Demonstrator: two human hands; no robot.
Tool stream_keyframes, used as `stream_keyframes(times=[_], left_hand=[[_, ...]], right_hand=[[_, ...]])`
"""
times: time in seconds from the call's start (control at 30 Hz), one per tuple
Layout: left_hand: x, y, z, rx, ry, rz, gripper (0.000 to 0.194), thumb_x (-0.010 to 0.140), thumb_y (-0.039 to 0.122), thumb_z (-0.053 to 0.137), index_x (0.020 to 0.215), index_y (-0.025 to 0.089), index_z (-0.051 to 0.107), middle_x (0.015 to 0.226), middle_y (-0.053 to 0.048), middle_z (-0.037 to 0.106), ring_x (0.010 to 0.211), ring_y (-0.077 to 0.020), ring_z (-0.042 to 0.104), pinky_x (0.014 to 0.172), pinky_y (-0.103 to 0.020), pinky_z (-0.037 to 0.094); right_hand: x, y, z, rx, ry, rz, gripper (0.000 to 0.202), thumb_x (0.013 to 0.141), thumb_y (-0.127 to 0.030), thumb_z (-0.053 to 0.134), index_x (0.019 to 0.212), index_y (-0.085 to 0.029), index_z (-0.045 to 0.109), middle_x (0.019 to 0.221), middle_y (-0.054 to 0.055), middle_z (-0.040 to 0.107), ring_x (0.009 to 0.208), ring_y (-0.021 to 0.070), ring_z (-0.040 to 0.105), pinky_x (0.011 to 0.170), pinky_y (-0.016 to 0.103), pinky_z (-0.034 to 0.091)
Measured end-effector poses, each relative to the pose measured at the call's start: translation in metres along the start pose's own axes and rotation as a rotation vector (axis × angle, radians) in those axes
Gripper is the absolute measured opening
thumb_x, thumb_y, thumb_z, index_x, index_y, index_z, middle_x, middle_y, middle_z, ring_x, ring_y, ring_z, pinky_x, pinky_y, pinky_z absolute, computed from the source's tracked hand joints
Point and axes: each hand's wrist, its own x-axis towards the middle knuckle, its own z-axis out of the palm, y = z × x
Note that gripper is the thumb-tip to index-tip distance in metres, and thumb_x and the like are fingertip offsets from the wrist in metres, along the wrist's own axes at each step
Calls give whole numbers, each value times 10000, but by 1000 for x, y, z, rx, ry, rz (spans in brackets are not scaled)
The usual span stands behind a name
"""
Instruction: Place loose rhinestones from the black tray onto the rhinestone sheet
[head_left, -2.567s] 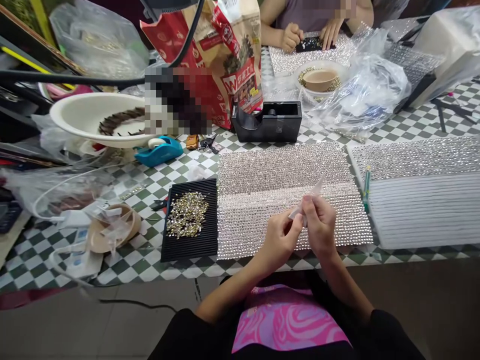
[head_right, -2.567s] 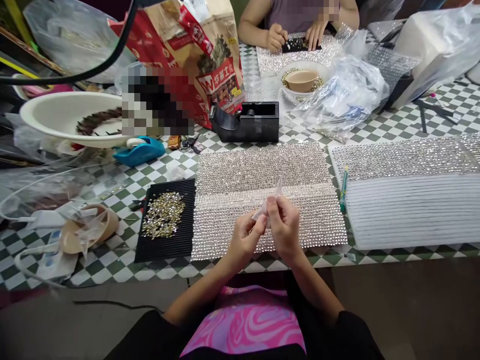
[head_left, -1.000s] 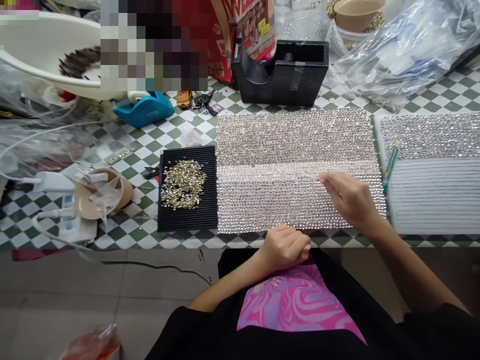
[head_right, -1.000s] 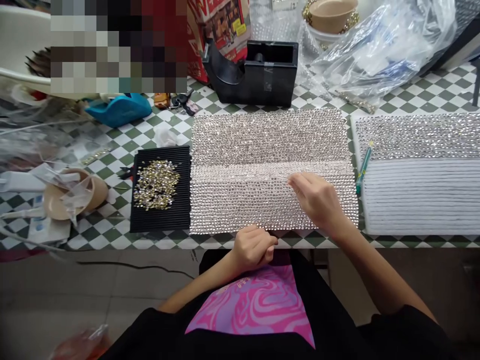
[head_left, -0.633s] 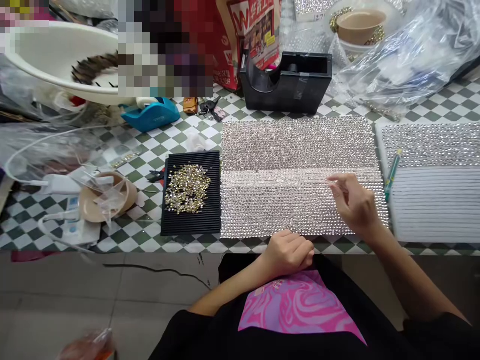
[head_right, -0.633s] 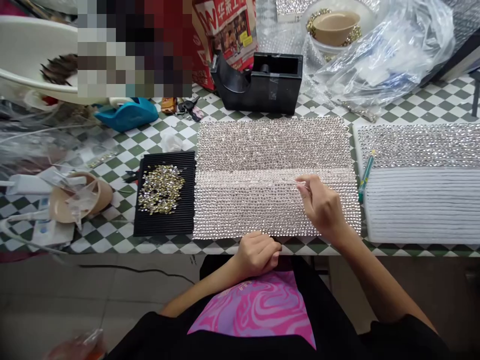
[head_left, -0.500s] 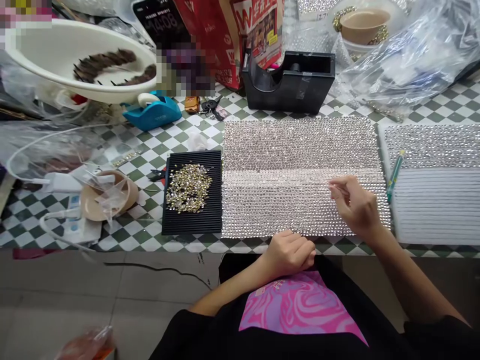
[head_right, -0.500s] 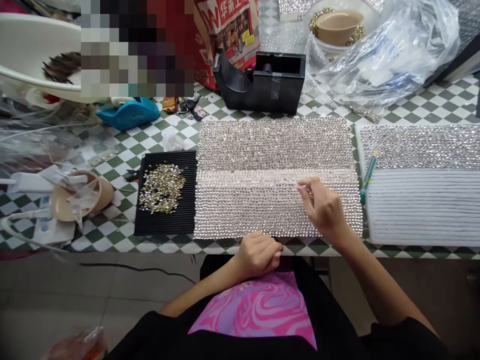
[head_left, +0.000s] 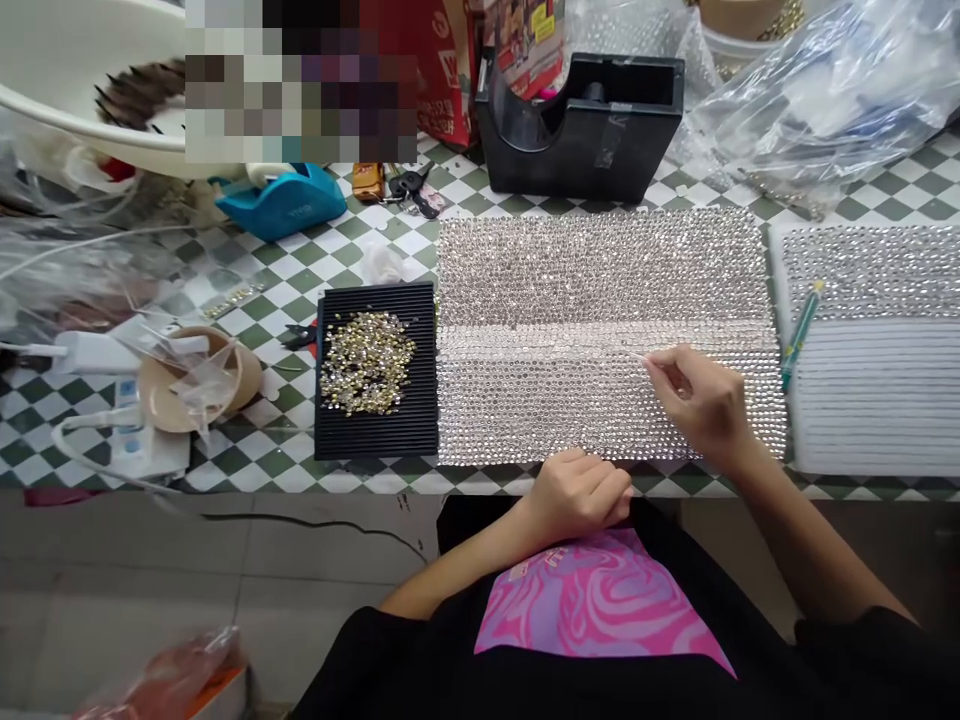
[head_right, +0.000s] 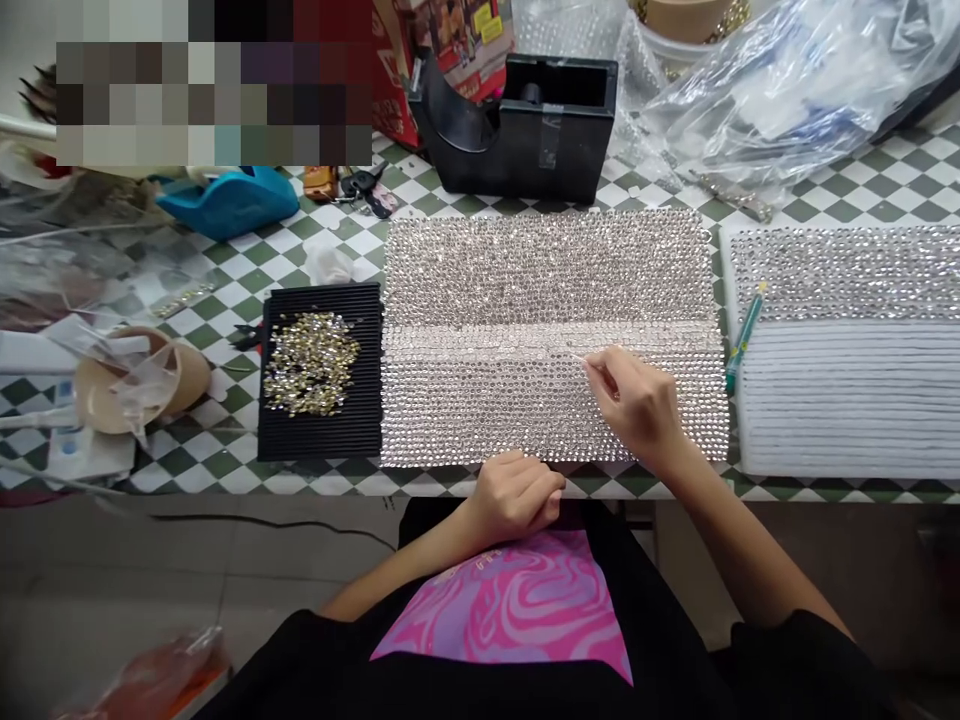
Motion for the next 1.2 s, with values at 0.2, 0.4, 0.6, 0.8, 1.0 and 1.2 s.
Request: stream_keyframes(times=[0.2, 0.4, 0.6, 0.8, 1.0, 1.2], left_hand=[[-1, 0, 2, 25, 10, 11, 349, 995, 209, 372, 680, 190, 522, 546, 46, 502, 503, -103, 435, 530, -291, 288], [0, 0, 1, 17, 14, 9, 361, 996, 201, 366, 671, 189, 522, 540, 45, 486, 504, -106, 422, 521, -291, 288], [1, 0, 1, -4, 33, 7, 366, 997, 197, 367, 666, 185, 524, 538, 44, 481, 497, -106, 413, 520, -288, 282], [1, 0, 2, -12, 37, 1, 363, 996, 198, 370, 666, 186, 521, 538, 43, 481, 491, -106, 414, 523, -289, 274], [1, 0, 2, -15, 38, -2, 367, 994, 194, 364, 661, 187, 519, 534, 43, 475, 488, -108, 407, 515, -290, 276], [-1, -1, 3, -20, 41, 2, 341, 985, 191, 382, 675, 185, 524, 541, 43, 481, 495, -108, 419, 512, -289, 283]], right_hand=[[1, 2, 4, -39, 12, -48, 135, 899, -164, 604, 766, -150, 618, 573, -46, 541, 490, 26, 434, 489, 175, 322], [5, 0, 9, -81, 5, -85, 158, 896, -166, 605, 740, -146, 620, 545, -46, 532, 472, 30, 436, 484, 191, 304], [8, -3, 13, -98, -28, -75, 190, 908, -188, 574, 724, -152, 605, 532, -41, 538, 463, 44, 443, 480, 211, 281], [10, -5, 16, -100, -20, -109, 172, 893, -164, 577, 724, -154, 605, 526, -47, 538, 462, 45, 442, 488, 204, 283], [13, -6, 16, -97, 1, -155, 155, 876, -126, 586, 724, -146, 611, 510, -54, 521, 445, 37, 437, 475, 195, 286], [13, -6, 18, -92, 14, -175, 177, 866, -115, 591, 692, -147, 594, 492, -62, 493, 427, 28, 406, 461, 186, 274]])
